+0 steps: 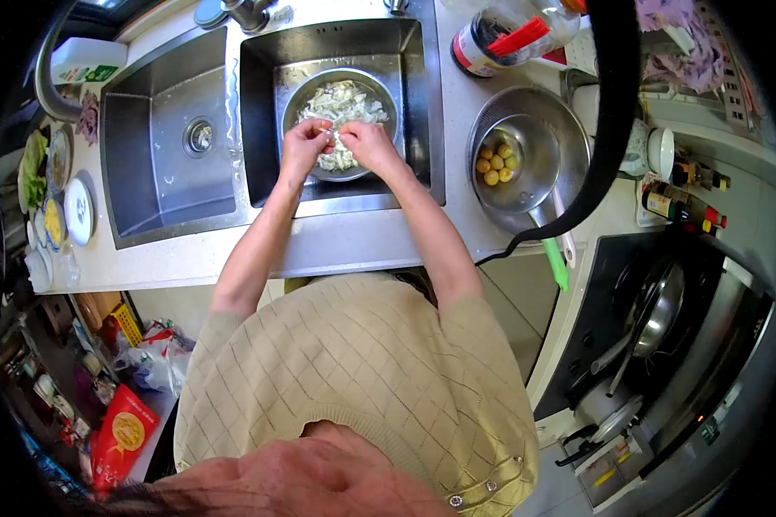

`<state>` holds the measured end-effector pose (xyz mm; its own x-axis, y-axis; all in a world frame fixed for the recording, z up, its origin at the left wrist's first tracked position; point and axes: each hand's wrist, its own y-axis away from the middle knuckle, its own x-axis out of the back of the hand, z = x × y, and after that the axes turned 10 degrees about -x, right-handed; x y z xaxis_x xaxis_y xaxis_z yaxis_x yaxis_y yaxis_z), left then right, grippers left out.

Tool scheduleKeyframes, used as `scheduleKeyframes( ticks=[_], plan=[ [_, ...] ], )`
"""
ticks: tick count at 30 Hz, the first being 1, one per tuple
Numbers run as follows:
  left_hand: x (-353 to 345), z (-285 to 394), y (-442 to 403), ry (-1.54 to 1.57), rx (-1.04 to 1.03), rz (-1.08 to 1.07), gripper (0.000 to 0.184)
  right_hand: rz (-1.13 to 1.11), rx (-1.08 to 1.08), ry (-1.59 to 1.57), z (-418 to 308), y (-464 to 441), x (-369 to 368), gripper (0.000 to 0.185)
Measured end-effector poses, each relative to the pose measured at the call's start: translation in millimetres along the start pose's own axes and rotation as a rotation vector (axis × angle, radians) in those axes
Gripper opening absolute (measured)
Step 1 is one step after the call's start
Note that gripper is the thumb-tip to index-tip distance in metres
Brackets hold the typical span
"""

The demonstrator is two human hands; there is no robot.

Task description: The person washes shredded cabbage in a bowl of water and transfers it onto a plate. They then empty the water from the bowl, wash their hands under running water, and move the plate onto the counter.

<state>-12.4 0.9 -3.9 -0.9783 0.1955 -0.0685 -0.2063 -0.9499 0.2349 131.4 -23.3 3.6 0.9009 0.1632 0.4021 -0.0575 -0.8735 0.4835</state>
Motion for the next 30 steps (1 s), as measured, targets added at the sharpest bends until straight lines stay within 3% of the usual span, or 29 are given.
scheduleKeyframes(
  ticks=[2,6,9,12,15,18,22,25,28,29,30],
  plan=[
    [0.7,0.9,6.6,0.171,0.036,0.003,0.019,0.025,0.056,0.019,2.5,3.7,-4.0,0.022],
    [1.2,6.8,12.0,0.176,0.049,0.041,0.020,0.025,0.020,-0.082,4.2,6.4,-17.2,0.020],
    [7.7,4.7,11.4,0.001,0.024,-0.008,0.020,-0.055,-0.008,-0.071,-0.4,12.4,-18.1,0.020],
    [9.4,14.7,12.1,-0.093,0.052,-0.054,0.015,0.010,0.086,0.001,-1.2,15.0,-20.0,0.022],
    [6.6,18.9,9.9,-0.524,-0.260,-0.069,0.009,0.065,0.092,0.045,-6.4,16.4,-17.8,0.022],
    [6.0,14.9,2.9,-0.580,-0.238,-0.081,0.007,0.134,0.168,0.235,-4.5,7.7,-15.1,0.018],
    [-0.4,13.9,-13.2,-0.708,-0.325,0.066,0.008,0.202,0.079,0.124,-9.1,-0.5,-8.5,0.019],
    [25.6,2.0,-31.6,-0.872,-0.233,0.202,0.011,0.200,0.000,0.069,-10.1,2.1,9.4,0.019],
    [37.0,-0.6,-37.7,-0.907,-0.102,0.089,0.018,0.241,-0.234,0.013,11.3,-18.1,7.5,0.020],
    [33.6,-3.2,-37.3,-0.948,-0.085,0.084,0.023,0.263,-0.190,0.283,17.9,-24.6,7.8,0.032],
    [29.7,-7.3,-38.4,-0.989,-0.070,0.078,0.029,0.260,-0.251,0.144,29.9,-36.6,1.1,0.039]
  ],
)
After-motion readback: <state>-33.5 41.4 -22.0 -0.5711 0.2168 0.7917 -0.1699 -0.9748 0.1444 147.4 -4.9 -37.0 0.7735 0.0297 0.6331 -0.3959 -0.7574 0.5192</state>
